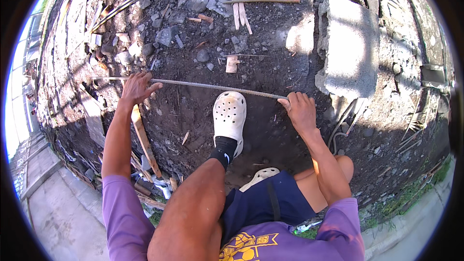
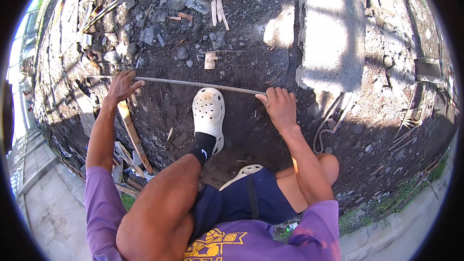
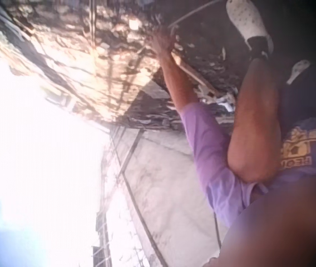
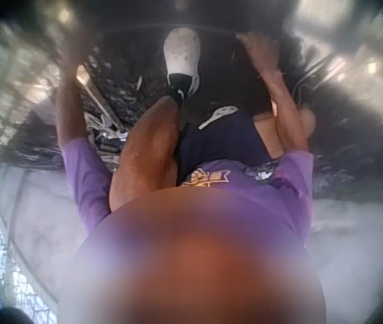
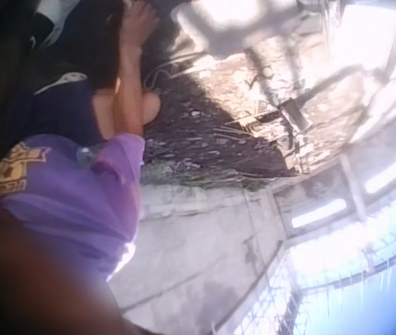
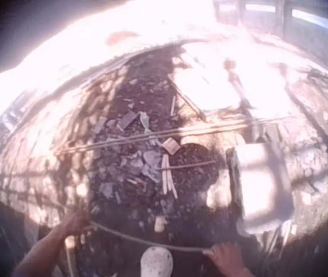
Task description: The person uses a hacksaw to cut a metal rod placed on a concrete block. They repeatedly position the rod, saw through it, and then remove the cut piece, continuing the process with additional rods.
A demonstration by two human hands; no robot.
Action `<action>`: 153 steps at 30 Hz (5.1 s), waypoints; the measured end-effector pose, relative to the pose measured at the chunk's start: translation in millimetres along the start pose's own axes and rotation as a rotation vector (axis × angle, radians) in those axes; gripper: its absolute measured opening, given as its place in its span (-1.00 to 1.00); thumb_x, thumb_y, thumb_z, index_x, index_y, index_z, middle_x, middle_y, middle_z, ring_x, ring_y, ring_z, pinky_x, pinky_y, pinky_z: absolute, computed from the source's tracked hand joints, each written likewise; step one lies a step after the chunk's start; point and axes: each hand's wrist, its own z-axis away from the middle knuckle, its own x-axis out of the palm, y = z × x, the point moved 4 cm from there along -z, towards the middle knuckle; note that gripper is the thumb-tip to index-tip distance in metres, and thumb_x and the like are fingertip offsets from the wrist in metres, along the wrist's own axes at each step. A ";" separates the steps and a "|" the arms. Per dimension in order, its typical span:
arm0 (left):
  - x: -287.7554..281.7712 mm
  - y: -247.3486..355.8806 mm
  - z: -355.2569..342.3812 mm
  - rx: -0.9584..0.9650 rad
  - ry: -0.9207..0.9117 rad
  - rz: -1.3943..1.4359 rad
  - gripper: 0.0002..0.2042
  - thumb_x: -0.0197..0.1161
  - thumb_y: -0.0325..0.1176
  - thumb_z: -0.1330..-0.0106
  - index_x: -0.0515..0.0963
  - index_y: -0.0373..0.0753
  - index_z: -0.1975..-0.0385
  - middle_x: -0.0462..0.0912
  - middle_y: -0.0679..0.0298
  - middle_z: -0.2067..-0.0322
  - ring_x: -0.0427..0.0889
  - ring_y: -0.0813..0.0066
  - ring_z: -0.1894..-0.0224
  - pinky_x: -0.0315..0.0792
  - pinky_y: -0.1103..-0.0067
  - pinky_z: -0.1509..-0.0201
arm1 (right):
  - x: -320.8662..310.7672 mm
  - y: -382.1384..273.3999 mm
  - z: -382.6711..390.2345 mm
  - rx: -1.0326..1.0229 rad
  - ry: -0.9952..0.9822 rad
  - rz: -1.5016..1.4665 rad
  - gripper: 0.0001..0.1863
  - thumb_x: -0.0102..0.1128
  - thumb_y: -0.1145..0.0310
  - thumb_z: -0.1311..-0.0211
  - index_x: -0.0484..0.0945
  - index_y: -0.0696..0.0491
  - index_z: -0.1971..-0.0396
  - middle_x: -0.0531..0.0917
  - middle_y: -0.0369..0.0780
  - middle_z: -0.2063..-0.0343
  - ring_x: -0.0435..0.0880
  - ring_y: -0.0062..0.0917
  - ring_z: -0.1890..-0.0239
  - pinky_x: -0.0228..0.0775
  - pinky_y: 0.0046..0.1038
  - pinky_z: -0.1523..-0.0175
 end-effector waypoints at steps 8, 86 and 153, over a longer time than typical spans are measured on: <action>18.8 -0.4 -8.5 -0.034 -0.086 -0.022 -0.24 -0.14 0.45 -0.47 0.58 -0.27 0.21 0.68 0.01 0.13 0.59 0.00 -0.11 0.33 0.16 -0.31 | -3.4 2.5 -3.9 -0.019 -0.016 -0.065 -0.57 0.21 -0.05 -0.43 0.48 0.02 0.42 0.52 -0.24 0.51 0.55 -0.25 0.37 0.29 -0.18 0.23; -246.6 51.5 81.1 -0.023 0.512 -0.031 -0.29 0.33 0.35 -0.25 0.43 -0.34 0.57 0.39 0.08 0.65 0.35 0.06 0.52 0.28 0.18 0.25 | -162.2 12.2 32.1 0.641 -0.854 -1.593 -0.30 -0.10 -0.30 -0.59 0.40 -0.01 0.62 0.20 -0.46 0.76 0.19 -0.76 0.69 0.03 -0.58 0.57; -205.5 200.5 78.3 -0.040 0.741 0.346 -0.26 -0.01 0.28 -0.57 0.29 -0.35 0.65 0.23 0.08 0.76 0.14 0.25 0.65 0.09 0.22 0.50 | -185.4 -92.0 -90.9 0.751 0.629 -1.761 -0.54 -0.13 0.01 -0.71 0.36 0.00 0.42 0.29 -0.44 0.54 0.24 -0.73 0.53 0.18 -0.54 0.44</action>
